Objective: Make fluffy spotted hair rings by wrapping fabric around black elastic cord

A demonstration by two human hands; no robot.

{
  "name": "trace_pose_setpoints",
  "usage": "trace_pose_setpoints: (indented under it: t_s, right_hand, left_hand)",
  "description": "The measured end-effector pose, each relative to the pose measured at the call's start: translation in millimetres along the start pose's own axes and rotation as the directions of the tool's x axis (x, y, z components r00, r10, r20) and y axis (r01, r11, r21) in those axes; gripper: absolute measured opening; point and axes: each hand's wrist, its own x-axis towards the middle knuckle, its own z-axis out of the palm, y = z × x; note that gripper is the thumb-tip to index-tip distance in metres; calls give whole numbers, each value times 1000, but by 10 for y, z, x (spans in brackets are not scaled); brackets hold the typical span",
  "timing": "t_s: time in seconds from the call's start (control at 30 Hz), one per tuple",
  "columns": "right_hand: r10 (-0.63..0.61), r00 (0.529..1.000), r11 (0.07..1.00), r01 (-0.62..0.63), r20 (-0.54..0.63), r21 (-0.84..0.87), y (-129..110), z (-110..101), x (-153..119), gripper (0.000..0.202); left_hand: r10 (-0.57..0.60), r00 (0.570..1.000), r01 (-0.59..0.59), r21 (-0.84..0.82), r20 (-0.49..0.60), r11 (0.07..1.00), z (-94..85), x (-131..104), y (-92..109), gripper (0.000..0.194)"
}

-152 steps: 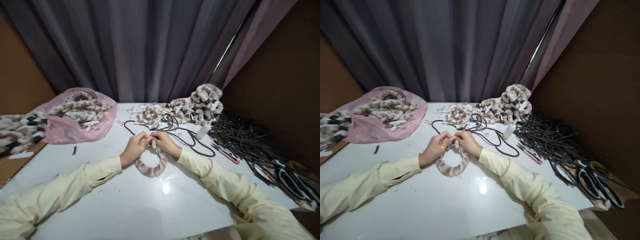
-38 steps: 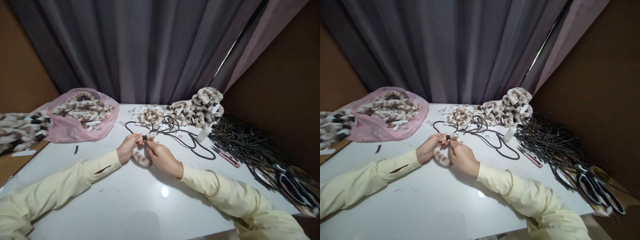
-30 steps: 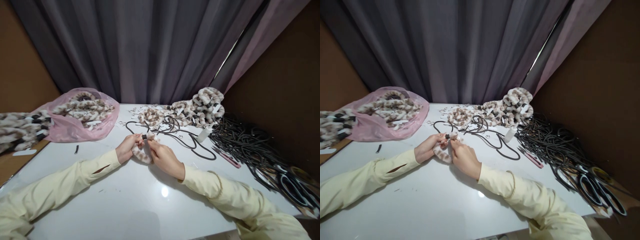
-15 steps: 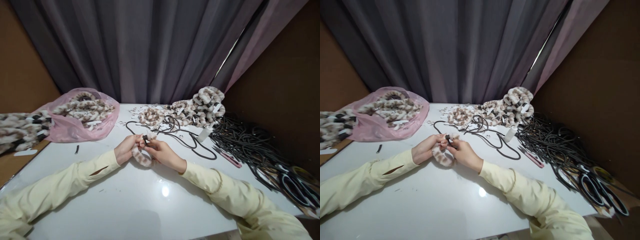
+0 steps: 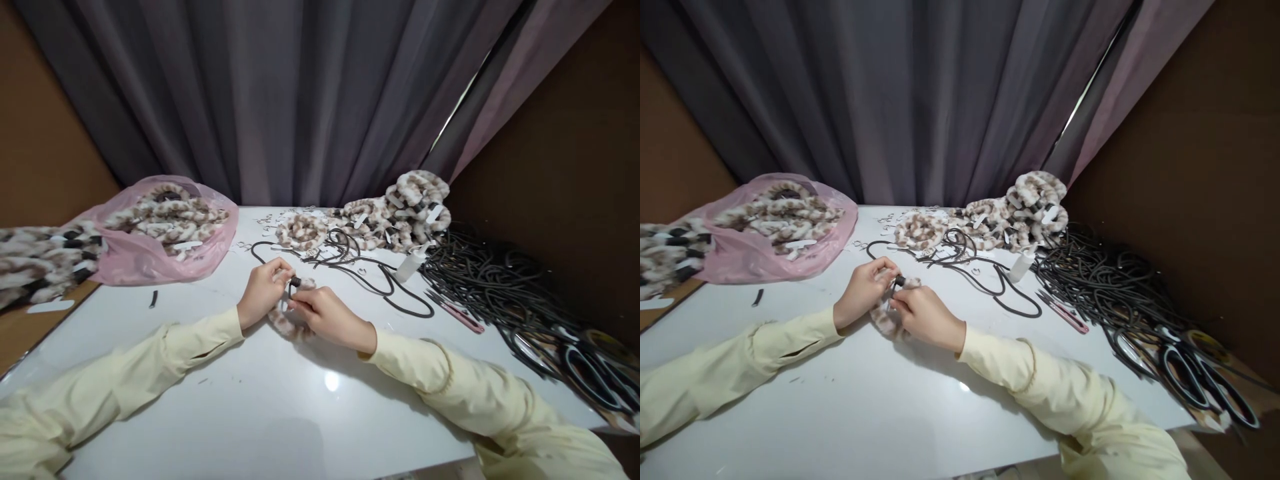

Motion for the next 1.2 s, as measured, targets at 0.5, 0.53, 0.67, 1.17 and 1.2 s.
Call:
trace_pose_setpoints:
  t_s: [0.5, 0.53, 0.67, 1.17, 1.2]
  right_hand:
    - [-94, 994, 852, 52, -55, -521, 86, -169, 1, 16]
    - [-98, 992, 859, 47, -73, -510, 114, -186, 20, 15]
    - [-57, 991, 965, 23, -123, -262, 249, -242, 121, 23]
    - [115, 937, 733, -303, 329, 609, 460, -243, 214, 35]
    - [112, 925, 710, -329, 362, 623, 466, -249, 212, 35]
  left_hand:
    - [84, 994, -87, 42, 66, 995, -12, -104, 90, 6]
    - [82, 994, -84, 37, 70, 996, -10, -113, 96, 7]
    - [33, 997, -32, -20, 71, 999, -1, -133, 104, 11]
    - [146, 981, -138, -62, 132, 988, -35, -243, 126, 6]
    - [153, 978, -143, -75, 142, 987, -35, -250, 119, 5]
